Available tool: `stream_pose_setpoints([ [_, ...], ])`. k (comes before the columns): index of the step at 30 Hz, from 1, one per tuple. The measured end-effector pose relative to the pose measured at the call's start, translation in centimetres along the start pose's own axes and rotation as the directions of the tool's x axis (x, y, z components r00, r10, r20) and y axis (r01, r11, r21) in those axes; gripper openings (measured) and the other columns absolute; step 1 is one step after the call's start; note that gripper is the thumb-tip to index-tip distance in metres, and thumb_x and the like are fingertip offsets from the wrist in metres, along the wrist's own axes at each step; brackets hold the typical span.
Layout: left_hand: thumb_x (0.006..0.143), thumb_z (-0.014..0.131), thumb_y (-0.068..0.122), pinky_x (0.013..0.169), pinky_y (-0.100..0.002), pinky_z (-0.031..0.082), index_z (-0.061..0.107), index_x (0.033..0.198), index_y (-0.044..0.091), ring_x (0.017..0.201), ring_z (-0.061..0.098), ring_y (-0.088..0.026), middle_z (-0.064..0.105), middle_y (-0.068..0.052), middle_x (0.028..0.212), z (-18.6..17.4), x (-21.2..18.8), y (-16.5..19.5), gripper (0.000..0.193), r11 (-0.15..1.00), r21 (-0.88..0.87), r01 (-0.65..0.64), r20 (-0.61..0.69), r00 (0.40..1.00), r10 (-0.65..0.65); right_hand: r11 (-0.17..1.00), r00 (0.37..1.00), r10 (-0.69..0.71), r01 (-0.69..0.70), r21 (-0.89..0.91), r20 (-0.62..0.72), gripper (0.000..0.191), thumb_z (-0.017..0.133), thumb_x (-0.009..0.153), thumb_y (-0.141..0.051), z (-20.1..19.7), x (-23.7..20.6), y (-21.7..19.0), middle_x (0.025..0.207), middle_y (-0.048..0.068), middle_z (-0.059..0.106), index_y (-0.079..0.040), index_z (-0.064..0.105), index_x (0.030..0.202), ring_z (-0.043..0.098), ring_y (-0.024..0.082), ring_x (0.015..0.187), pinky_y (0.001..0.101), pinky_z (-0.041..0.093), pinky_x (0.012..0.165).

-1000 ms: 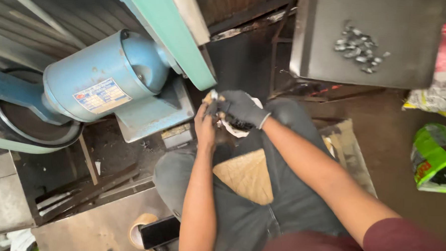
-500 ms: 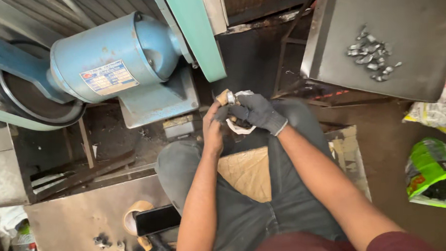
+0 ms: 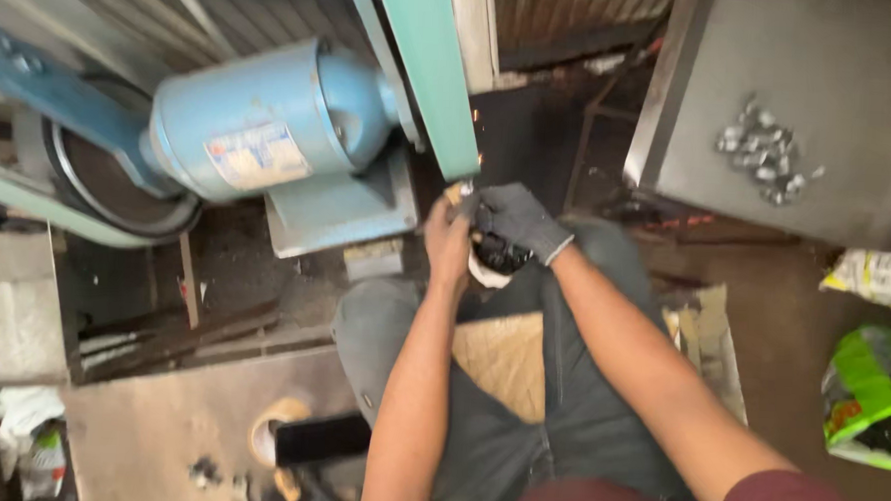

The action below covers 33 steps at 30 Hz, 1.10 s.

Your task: The person sits on the floor at a bench grinder and grinds small metal workpieces, holding each piece against the spinning abrasive belt with both hands, producing sparks, then placing finished pieces on a metal tray and picking up the next piece.

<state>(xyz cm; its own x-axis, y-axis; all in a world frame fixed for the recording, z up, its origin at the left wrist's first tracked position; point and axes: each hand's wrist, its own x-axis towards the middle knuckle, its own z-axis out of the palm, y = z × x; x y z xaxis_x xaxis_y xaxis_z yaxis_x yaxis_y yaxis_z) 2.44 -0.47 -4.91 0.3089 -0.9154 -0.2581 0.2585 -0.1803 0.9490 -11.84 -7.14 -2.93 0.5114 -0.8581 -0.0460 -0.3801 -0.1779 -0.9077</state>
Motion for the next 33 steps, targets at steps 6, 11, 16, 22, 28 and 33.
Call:
stream_pose_setpoints([
  [6, 0.083, 0.065, 0.009, 0.062, -0.029, 0.05, 0.073, 0.102, -0.001, 0.066, 0.061, -0.012, 0.071, -0.008, 0.076, -2.7, -2.2, 0.8, 0.023, 0.865, 0.483, -0.133, 0.086, 0.991, 0.104, 0.911, 0.993, -0.065, 0.099, 0.4, -0.097, 0.038, 0.075, 0.095, -0.015, -0.9, -4.7, -0.2, 0.122, 0.006, 0.072, 0.001, 0.067, 0.128, 0.068, 0.014, 0.109, 0.0304, 0.055, 0.096],
  [11, 0.088, 0.073, 0.015, 0.06, -0.028, 0.048, 0.076, 0.092, -0.001, 0.065, 0.06, -0.008, 0.073, -0.006, 0.073, -1.7, -1.9, 3.2, 0.017, 0.886, 0.454, -0.089, 0.114, 0.993, 0.041, 0.817, 0.992, -0.08, 0.121, 0.563, -0.098, 0.038, 0.073, 0.099, -0.016, -2.1, -6.0, -2.5, 0.122, 0.004, 0.071, 0.001, 0.067, 0.132, 0.065, 0.01, 0.111, 0.0263, 0.054, 0.095],
  [16, 0.098, 0.058, 0.028, 0.09, -0.032, 0.048, 0.07, 0.123, 0.0, 0.098, 0.063, -0.022, 0.071, -0.016, 0.109, -0.3, -0.7, 0.6, 0.04, 0.903, 0.402, -0.15, 0.099, 0.988, 0.12, 0.719, 0.943, 0.321, -0.182, 0.671, -0.088, 0.026, 0.064, 0.102, -0.027, -1.2, -3.3, -2.5, 0.087, -0.003, 0.066, -0.005, 0.07, 0.116, 0.059, 0.004, 0.07, 0.0213, 0.048, 0.06],
  [22, 0.101, 0.051, 0.047, 0.127, -0.041, 0.02, 0.035, 0.159, 0.004, 0.156, 0.029, -0.025, 0.04, -0.008, 0.164, 1.1, 1.5, -2.5, 0.074, 0.855, -0.435, 0.284, 0.31, 0.938, -0.154, 0.382, 0.895, 0.438, -0.095, 0.919, -0.089, 0.02, 0.064, 0.102, -0.024, 0.0, 2.0, -1.7, 0.089, -0.002, 0.067, -0.007, 0.065, 0.113, 0.061, 0.006, 0.074, 0.0224, 0.049, 0.062],
  [28, 0.098, 0.056, 0.046, 0.11, -0.044, 0.036, 0.046, 0.15, 0.005, 0.139, 0.052, -0.027, 0.059, -0.012, 0.147, 0.1, 0.8, -1.0, 0.067, 0.875, -0.429, 0.225, 0.269, 0.956, -0.114, 0.375, 0.949, 0.305, -0.042, 0.926, -0.08, 0.024, 0.069, 0.099, -0.019, -0.9, -0.3, -1.9, 0.105, 0.005, 0.071, -0.004, 0.069, 0.118, 0.065, 0.011, 0.085, 0.0265, 0.051, 0.069],
  [33, 0.084, 0.064, 0.011, 0.085, -0.038, 0.058, 0.069, 0.119, 0.002, 0.093, 0.076, -0.026, 0.077, -0.017, 0.103, -1.7, -1.1, -0.2, 0.037, 0.79, 0.573, -0.219, 0.04, 0.97, 0.239, 0.964, 0.973, -0.145, 0.181, 0.196, -0.182, 0.04, 0.072, 0.098, -0.022, 0.0, -5.1, -1.5, 0.121, 0.009, 0.071, 0.0, 0.065, 0.131, 0.067, 0.018, 0.108, 0.0324, 0.054, 0.092],
])
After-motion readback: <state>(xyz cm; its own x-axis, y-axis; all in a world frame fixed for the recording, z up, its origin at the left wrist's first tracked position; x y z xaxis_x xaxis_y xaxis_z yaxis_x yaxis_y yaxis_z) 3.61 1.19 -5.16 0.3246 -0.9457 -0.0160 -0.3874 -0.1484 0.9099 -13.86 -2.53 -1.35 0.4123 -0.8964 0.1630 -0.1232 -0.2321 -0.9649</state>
